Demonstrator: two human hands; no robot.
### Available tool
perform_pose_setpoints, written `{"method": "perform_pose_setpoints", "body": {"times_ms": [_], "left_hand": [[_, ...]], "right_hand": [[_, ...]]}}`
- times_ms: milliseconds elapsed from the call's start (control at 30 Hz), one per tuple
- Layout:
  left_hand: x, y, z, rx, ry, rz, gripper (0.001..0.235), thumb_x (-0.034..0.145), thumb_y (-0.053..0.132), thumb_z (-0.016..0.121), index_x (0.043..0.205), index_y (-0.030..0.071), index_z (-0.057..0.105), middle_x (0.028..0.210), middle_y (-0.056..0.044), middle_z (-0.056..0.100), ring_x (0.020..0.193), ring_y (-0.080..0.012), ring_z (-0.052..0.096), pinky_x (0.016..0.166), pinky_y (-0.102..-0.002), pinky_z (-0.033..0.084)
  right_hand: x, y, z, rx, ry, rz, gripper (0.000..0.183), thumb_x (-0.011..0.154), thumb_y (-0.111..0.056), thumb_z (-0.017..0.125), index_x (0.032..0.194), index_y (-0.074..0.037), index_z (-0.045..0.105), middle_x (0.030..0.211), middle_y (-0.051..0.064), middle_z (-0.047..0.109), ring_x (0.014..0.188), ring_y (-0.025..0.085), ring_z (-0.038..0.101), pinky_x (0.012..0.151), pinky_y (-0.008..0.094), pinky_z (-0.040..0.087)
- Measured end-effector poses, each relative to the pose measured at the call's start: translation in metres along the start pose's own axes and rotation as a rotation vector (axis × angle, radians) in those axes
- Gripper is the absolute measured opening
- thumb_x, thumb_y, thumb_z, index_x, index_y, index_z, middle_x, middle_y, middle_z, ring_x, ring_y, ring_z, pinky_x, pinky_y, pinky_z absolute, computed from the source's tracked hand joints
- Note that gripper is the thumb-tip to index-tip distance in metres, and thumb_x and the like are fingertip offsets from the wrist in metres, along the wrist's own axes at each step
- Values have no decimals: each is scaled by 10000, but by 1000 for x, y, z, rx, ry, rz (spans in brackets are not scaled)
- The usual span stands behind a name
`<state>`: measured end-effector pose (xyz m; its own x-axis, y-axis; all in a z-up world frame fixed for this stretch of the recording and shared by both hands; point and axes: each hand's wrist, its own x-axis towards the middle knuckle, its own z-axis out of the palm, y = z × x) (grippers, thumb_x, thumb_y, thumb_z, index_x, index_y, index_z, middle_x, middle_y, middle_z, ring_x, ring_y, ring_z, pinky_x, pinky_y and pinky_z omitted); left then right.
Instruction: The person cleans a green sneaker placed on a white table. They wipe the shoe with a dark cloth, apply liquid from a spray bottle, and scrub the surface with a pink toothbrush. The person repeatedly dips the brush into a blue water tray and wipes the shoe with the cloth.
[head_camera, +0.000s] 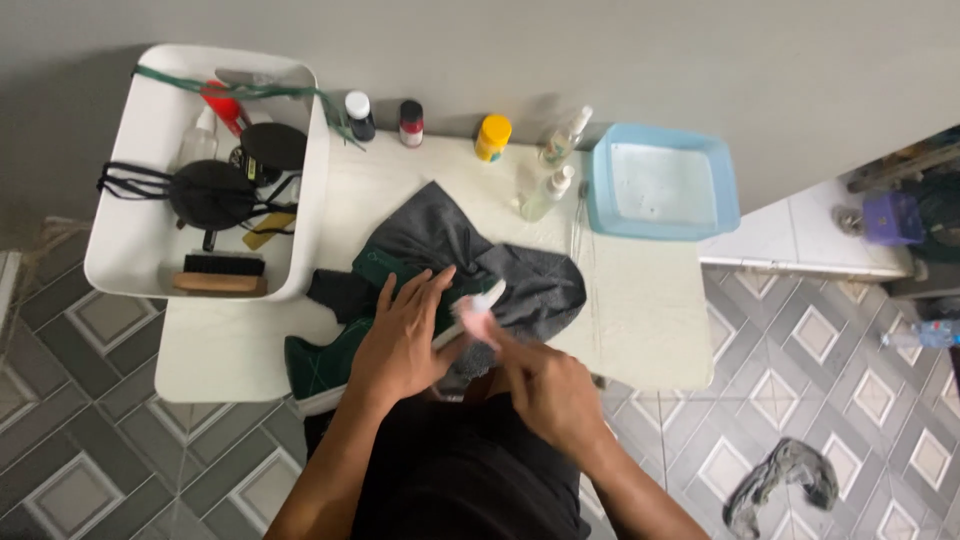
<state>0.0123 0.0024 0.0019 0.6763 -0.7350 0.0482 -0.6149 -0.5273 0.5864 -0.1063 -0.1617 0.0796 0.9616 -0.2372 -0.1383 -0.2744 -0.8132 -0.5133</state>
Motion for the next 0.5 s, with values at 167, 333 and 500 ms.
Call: {"method": "perform_pose_setpoints", "body": {"times_ms": [167,333,500], "left_hand": [[-1,2,3,1,-1,-9,804,944,363,685,1594,65,317,1376,-200,615,1394,-407,487,1189,-692,204],[-5,7,5,29,22,6,801,938,351,697,1589,58,335,1347,-207,638,1370,-410,515,1178,-692,225],[2,-9,15,45,34,9,817,936,415,661,1601,82,323,1385,-173,636,1392,-387,508,1190,-683,201]], "right_hand": [[23,54,25,5,65,123,261,934,-144,600,1164,-152,725,808,231,764,745,443,738,681,547,587],[7,42,25,-104,119,111,397,999,-248,560,1378,-286,675,683,166,743,600,352,728,557,468,585],[19,58,28,-37,192,113,381,1001,-220,597,1370,-246,688,679,178,719,611,351,702,584,486,566]]}}
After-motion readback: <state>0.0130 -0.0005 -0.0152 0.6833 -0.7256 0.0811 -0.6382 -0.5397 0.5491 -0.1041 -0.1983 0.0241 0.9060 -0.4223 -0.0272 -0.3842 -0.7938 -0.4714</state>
